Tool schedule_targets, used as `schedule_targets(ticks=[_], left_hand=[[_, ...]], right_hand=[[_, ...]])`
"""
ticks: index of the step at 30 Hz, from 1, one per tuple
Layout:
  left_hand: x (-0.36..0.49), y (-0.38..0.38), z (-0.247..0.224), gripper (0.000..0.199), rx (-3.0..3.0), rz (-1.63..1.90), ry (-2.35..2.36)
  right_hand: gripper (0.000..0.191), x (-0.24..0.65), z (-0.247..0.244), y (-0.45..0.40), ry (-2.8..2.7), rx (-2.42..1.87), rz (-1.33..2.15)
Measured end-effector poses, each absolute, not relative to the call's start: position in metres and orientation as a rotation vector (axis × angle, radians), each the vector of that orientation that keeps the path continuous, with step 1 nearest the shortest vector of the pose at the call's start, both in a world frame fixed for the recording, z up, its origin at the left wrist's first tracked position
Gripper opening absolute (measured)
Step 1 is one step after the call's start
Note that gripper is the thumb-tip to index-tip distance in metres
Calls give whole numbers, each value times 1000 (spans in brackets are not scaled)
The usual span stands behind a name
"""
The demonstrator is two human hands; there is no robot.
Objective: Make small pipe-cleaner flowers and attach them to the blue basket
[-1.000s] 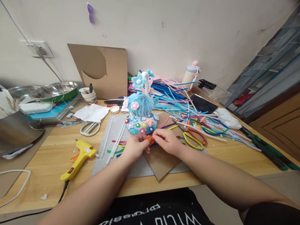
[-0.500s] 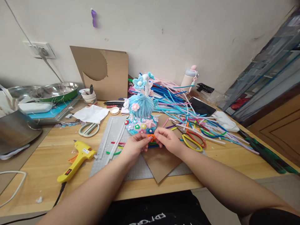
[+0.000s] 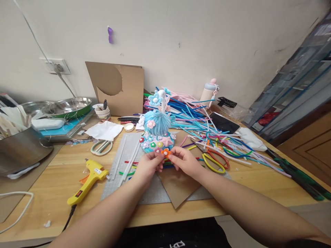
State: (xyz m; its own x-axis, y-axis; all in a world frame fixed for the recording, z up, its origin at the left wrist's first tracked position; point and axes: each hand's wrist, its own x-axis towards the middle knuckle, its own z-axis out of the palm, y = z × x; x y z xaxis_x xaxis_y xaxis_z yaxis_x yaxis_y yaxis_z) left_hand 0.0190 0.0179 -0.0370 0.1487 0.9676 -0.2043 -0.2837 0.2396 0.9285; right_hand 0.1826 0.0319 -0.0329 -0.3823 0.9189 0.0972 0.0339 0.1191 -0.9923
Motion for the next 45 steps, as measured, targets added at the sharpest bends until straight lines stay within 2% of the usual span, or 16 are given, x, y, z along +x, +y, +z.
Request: schedule_targets(ticks=[9,14,19,24,33,37,41,43,45], left_hand=[[22,14,-29,34,900,1246,925],[16,12,-19,34,777,1403,854],[12,15,-23,26,690,1415,852],[12,11,-20,21,713,1418,844],[14,8,-15,18,733,1440,816],[10,-1,1,10,658,1525,812],[-19,-30,24,21,593,1688,810],[-44,-51,28,22,801,1842,947],[-75,-72,24,23,1113,1879,1307]], right_hand=[[30,169,-34,25,-1394,-986,1398],[25,166,3,10,-1437,-885,1213],[23,149,29,12,-1489,-883,1107],[27,133,18,28,-1428,-935,982],[28,129,10,31,-1373,-939,986],[28,129,10,30,-1363,-932,990],[27,131,12,30,-1345,-933,1018],[27,132,11,31,-1331,-934,1026],[27,134,10,32,-1319,-934,1024]])
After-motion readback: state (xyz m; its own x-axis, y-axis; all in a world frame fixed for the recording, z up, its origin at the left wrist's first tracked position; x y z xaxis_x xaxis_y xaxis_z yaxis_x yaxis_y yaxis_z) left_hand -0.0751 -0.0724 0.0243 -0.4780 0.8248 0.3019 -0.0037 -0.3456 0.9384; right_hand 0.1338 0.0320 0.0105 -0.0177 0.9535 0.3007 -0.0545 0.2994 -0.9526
